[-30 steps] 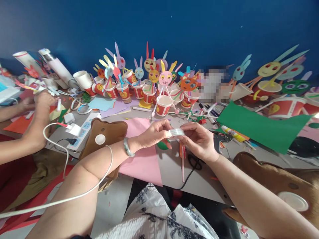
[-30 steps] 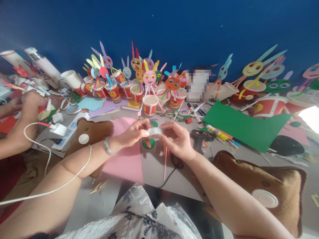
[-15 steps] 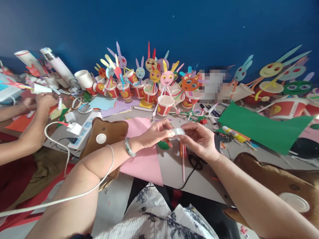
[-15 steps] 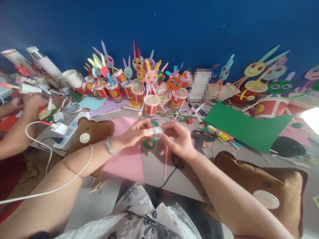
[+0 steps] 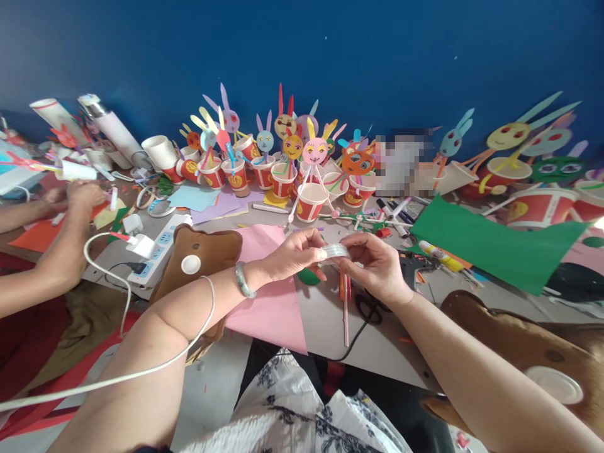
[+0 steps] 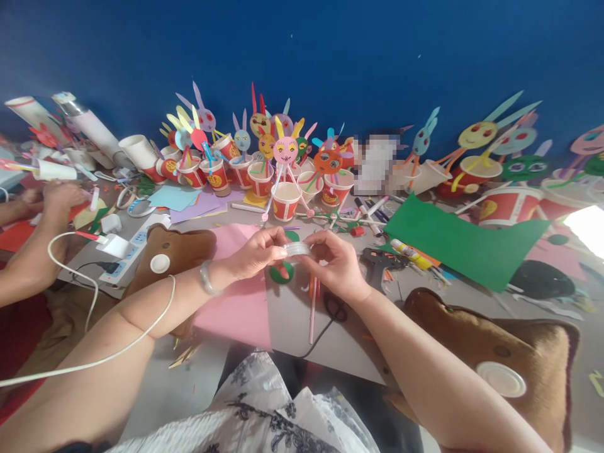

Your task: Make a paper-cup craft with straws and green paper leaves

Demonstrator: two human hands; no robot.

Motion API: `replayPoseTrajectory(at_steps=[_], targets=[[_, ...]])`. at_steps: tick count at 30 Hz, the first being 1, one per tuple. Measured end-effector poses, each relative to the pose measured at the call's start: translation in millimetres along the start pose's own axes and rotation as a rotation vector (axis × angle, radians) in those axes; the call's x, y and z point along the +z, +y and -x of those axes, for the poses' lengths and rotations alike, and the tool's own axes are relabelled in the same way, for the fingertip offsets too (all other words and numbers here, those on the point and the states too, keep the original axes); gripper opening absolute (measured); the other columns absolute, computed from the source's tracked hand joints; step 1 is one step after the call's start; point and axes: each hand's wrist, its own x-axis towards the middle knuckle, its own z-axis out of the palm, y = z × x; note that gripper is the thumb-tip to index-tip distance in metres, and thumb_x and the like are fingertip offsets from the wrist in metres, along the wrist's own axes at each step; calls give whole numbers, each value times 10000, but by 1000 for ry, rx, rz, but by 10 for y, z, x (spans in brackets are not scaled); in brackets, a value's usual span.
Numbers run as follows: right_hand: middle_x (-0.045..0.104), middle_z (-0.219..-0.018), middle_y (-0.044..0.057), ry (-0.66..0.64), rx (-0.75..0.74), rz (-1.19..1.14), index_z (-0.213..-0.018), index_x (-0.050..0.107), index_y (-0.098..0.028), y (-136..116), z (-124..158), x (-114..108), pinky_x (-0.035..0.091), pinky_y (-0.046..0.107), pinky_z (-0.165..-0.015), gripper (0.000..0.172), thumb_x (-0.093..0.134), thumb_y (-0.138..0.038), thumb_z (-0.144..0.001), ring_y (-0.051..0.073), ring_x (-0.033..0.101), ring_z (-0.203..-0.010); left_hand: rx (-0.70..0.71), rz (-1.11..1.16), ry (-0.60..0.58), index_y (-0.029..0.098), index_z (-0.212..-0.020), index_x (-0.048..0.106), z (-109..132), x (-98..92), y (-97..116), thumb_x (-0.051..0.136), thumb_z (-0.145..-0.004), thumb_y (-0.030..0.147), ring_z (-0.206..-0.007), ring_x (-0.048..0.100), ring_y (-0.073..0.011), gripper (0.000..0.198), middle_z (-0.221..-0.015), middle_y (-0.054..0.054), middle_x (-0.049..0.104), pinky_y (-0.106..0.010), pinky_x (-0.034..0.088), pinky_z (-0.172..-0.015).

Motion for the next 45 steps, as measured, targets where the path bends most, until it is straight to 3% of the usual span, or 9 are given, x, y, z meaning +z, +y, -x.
replayPoseTrajectory(at_steps=[7,15,23,29,37,45], targets=[[658,-752,22,16,-13,44,-904,628,-199,37,7,4,524,278,-577,313,804,-427,-782,148,622,-646,55,29,24,162,-828,509,-19,22,-16,665,-763,278,-592,628,-87,205,-748,43,571,-256,581,-582],[640,-743,17,-1,-80,87,-884,629,-204,-7,7,21,494,263,-535,178,753,-286,-786,137,597,-622,34,-57,30,169,-830,512,9,-3,-33,720,-774,355,-633,638,-95,285,-777,34,554,-221,570,-559],[661,-750,19,29,-31,93,-887,618,-206,-5,8,8,534,286,-584,236,786,-306,-754,153,625,-643,42,-45,33,169,-838,517,6,17,-12,645,-787,276,-577,579,-67,174,-735,52,526,-253,593,-593],[668,-801,29,6,-59,75,-879,632,-204,-15,7,18,508,262,-548,172,751,-253,-765,137,610,-635,50,1,50,160,-798,492,1,53,-4,731,-744,317,-639,620,-87,291,-792,34,561,-239,587,-574],[654,-759,12,32,-41,89,-880,623,-209,12,9,17,511,270,-563,194,749,-239,-735,140,609,-624,54,-21,28,155,-853,551,11,12,-34,705,-760,300,-661,620,-83,231,-804,32,540,-226,580,-602],[650,-766,16,6,-66,119,-856,627,-211,-27,6,26,486,276,-548,180,738,-206,-714,133,584,-605,39,-24,10,158,-852,544,10,-10,-45,749,-733,327,-654,621,-83,291,-819,29,532,-230,579,-597]])
